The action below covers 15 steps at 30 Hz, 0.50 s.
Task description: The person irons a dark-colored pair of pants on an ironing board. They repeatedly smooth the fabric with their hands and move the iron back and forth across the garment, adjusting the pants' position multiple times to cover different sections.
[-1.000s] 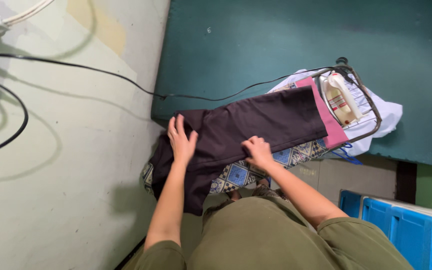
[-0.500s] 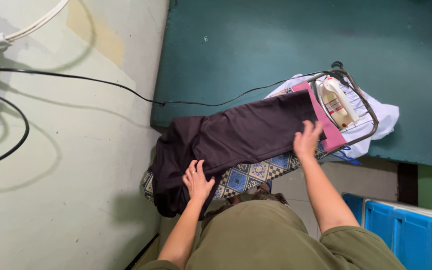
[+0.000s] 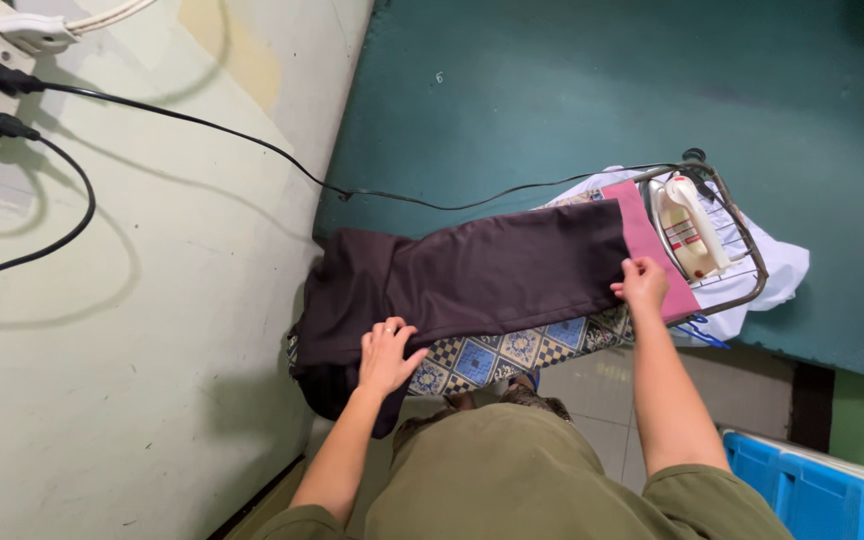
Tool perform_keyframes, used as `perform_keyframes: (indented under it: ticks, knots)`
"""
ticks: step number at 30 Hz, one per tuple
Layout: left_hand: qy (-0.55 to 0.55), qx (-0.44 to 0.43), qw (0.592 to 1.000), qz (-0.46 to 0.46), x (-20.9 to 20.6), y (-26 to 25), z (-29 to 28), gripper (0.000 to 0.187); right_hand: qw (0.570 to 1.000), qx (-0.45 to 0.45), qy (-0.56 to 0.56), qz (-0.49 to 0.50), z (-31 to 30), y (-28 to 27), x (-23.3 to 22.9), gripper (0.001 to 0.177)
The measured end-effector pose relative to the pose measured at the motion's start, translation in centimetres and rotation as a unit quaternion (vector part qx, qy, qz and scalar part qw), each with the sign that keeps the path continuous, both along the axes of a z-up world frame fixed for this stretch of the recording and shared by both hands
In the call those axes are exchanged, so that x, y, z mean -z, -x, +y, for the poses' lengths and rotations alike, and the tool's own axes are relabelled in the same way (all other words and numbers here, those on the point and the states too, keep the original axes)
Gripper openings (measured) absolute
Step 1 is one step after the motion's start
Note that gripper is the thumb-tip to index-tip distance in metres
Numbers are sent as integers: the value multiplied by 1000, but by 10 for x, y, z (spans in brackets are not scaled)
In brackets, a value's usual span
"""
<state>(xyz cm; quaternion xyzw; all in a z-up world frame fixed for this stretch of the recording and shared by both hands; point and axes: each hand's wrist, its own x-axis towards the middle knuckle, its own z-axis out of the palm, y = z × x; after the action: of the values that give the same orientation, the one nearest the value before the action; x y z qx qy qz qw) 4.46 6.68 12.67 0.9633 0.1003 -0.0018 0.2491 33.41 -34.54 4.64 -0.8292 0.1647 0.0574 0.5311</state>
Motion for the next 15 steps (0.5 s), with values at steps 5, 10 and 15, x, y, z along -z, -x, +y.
perform_keyframes:
  ticks: [5,10,15]
  knots:
    - [40,-36,998,8,33,-20,0,33,979,59,-196,-14,-3,-50,-32,19]
    - [78,-67,993,-60,41,-25,-8,24,946,7,118,-301,-27,-83,-63,17]
    - [69,-5,996,-51,42,-9,-32,26,883,-18,343,-319,-57,-42,-67,16]
